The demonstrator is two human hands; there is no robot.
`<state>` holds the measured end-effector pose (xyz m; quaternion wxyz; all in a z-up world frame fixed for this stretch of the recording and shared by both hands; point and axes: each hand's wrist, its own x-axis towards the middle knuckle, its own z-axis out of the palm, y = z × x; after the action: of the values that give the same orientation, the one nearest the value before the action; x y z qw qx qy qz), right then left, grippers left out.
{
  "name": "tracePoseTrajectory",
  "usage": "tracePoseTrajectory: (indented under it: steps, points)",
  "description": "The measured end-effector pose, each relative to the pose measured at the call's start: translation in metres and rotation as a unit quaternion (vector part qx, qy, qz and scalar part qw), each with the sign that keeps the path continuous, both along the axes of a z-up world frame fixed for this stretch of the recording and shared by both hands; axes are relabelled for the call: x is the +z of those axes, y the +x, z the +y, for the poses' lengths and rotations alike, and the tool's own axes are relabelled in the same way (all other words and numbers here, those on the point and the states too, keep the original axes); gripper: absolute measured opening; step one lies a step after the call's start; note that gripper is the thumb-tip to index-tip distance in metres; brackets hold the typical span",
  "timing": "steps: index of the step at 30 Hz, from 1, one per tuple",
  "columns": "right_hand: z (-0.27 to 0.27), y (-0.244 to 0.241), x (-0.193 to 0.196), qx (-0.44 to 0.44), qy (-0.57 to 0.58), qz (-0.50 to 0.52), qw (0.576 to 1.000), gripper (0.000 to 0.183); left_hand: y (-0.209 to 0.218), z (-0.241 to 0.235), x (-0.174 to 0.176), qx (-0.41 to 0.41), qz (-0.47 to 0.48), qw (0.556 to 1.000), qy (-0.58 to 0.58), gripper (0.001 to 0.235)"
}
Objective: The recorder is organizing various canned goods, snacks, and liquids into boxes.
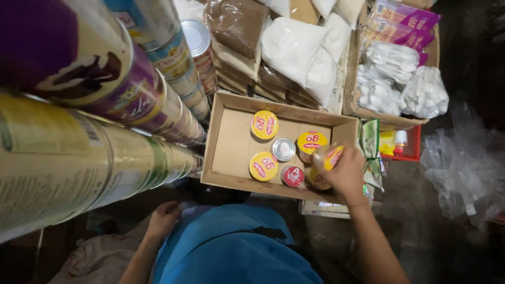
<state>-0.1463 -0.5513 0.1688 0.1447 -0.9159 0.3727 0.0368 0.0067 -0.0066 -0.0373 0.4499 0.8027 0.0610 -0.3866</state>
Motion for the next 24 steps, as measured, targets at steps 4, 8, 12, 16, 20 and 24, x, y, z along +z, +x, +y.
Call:
tracePoseTrajectory:
  steps: [4, 8, 12, 16, 20, 24]
  points:
    - [-0.019, 0.021, 0.005, 0.027, -0.063, -0.154, 0.986, 0.093, -0.007, 0.008, 0.004, 0.001, -0.013, 1.000, -0.001, 0.043]
    - [-0.034, 0.049, -0.013, 0.061, -0.086, -0.104, 0.989, 0.097, -0.007, 0.019, 0.011, -0.083, -0.119, 0.988, 0.060, 0.031]
    - [-0.027, 0.052, -0.019, 0.037, -0.119, -0.061, 0.990, 0.090, -0.016, 0.034, 0.018, -0.038, -0.041, 0.998, -0.035, 0.026]
    - [0.016, 0.044, -0.033, 0.078, -0.049, -0.070, 0.993, 0.049, -0.026, 0.045, 0.027, 0.040, -0.001, 0.999, -0.019, 0.028]
    - [0.063, 0.041, -0.070, 0.148, 0.065, 0.185, 0.969, 0.073, -0.030, 0.038, 0.048, 0.023, 0.013, 0.989, 0.142, 0.032]
    - [0.080, 0.043, -0.081, 0.106, 0.022, 0.247, 0.963, 0.072, -0.020, 0.036, 0.026, 0.040, -0.032, 0.996, 0.079, 0.031]
